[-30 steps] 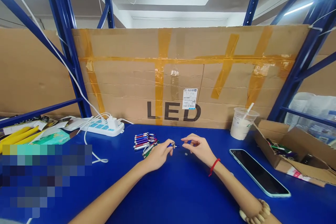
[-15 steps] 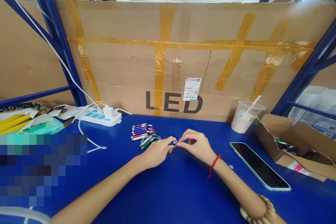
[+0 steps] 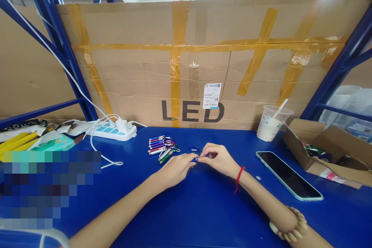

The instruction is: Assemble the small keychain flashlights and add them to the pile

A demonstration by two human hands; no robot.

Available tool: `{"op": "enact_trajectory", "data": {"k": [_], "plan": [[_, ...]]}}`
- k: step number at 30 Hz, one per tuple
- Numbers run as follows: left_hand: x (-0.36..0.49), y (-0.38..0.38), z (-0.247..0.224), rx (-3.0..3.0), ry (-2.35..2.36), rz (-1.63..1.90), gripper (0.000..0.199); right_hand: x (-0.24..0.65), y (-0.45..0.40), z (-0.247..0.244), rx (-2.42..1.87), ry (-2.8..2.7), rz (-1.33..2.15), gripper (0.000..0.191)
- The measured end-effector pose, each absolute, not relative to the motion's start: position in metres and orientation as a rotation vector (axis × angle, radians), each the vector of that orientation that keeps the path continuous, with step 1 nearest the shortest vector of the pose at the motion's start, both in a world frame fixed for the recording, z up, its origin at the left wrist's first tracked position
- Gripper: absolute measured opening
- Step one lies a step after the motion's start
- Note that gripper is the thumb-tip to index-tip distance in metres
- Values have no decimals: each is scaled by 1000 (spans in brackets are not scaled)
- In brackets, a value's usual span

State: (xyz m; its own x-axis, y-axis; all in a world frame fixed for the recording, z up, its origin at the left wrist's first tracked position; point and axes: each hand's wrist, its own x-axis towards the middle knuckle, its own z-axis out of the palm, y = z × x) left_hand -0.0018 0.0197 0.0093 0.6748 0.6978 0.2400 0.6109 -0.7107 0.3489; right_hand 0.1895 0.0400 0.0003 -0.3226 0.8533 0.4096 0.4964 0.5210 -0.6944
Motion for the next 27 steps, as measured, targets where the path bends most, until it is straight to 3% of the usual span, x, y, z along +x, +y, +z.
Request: {"op": "enact_trajectory", "data": {"k": [12,27], "plan": [[-3,14,-2,2926,1100,494,30,178,30,-1,-1095,-1917,818,30],[-2,16,4,2690,1131,722,26,168,31,-4,-1137,-1621,1082,40]]}}
